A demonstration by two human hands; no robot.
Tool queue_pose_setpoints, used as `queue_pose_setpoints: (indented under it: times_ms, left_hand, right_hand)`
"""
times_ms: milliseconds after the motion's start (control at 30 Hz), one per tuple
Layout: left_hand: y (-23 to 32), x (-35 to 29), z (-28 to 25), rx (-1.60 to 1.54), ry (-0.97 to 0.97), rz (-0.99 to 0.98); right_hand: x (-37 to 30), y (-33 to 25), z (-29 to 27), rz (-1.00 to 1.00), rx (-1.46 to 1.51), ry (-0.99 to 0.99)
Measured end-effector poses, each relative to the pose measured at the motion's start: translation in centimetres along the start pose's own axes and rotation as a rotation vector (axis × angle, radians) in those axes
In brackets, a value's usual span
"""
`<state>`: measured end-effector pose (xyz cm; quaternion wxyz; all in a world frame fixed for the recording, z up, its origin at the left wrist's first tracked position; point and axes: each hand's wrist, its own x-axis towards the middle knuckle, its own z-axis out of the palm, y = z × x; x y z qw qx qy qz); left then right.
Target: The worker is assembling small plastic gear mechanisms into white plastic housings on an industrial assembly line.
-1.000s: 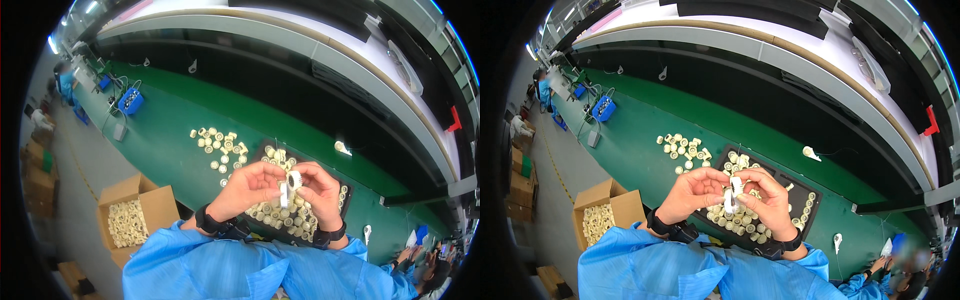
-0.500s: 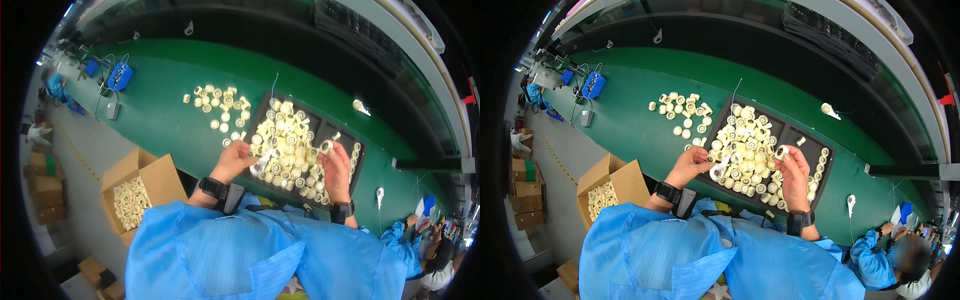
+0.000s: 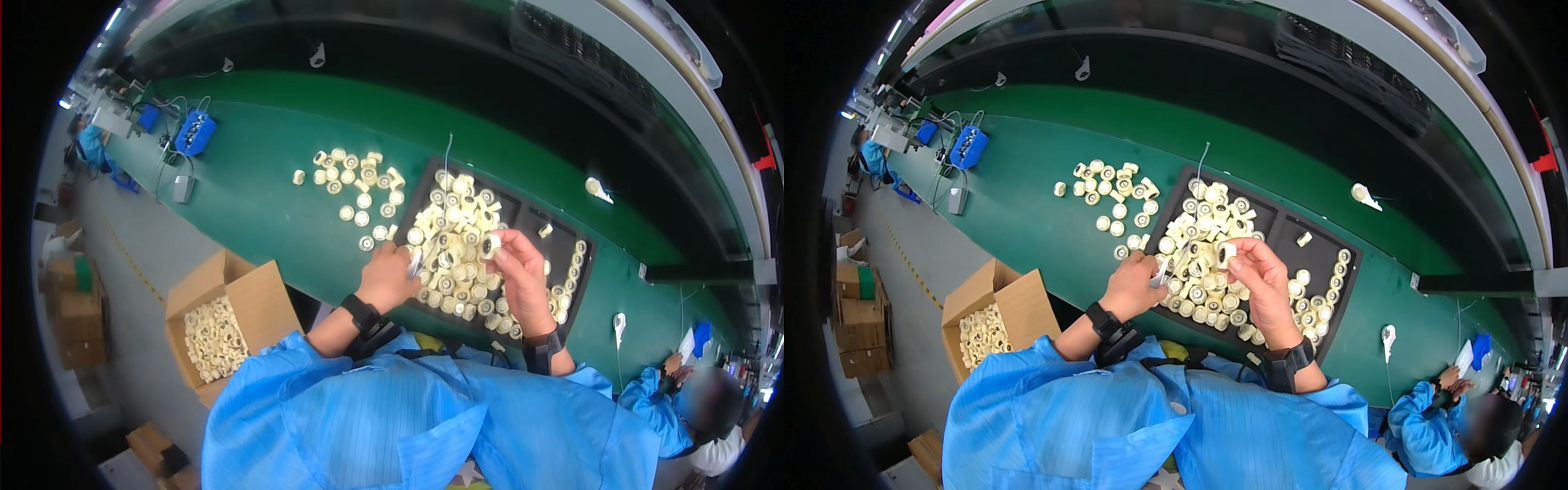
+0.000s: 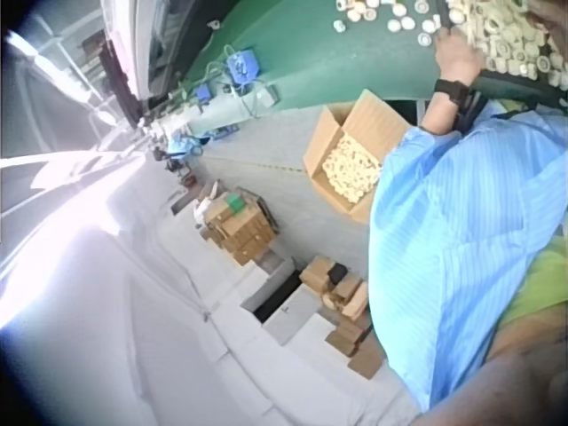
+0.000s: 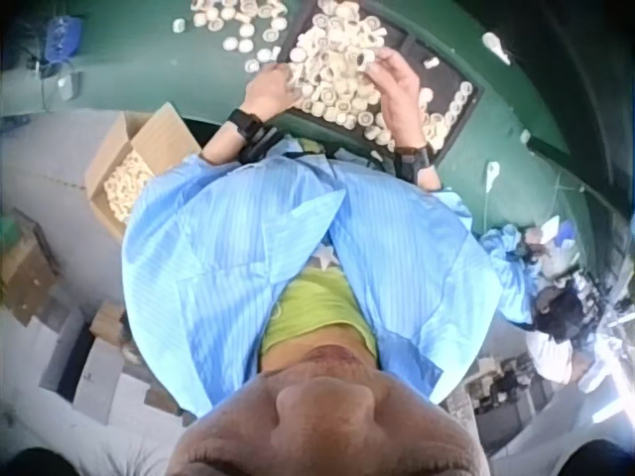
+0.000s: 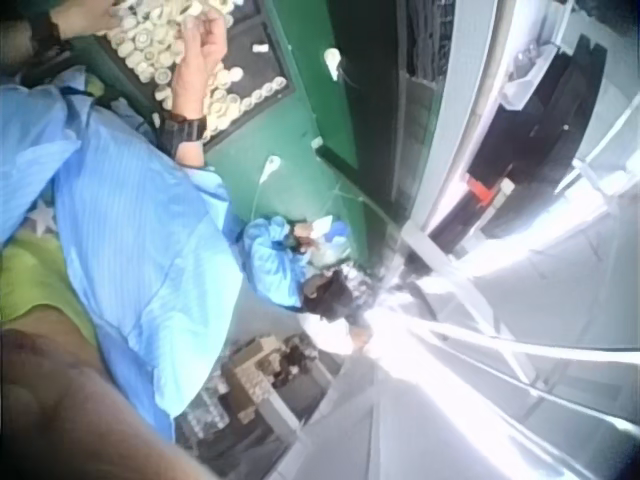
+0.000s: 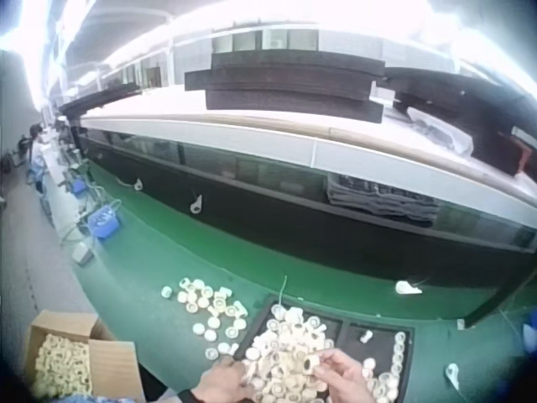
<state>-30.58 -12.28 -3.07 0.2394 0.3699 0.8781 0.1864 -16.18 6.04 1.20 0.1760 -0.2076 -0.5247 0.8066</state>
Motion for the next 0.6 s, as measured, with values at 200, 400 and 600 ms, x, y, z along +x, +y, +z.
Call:
queue_pose_setpoints:
  times_ms: [200,400,600]
  left_hand:
    - [0.4,1.1,-0.3,-0.171,0.054,0.138]
    - [4.3,1.7,-1.7,-0.143,0.365,0.376]
    - [7.2,1.8,-2.8,-0.36,0.241,0.211]
  right_hand:
    - [3.7,2.1,3.1,-0.175,-0.209,-0.112]
    - [4.5,2.8,4.5,-0.235,-0.646,0.018]
    - [5.2,2.3,3.3,-0.275,-0.872,0.116]
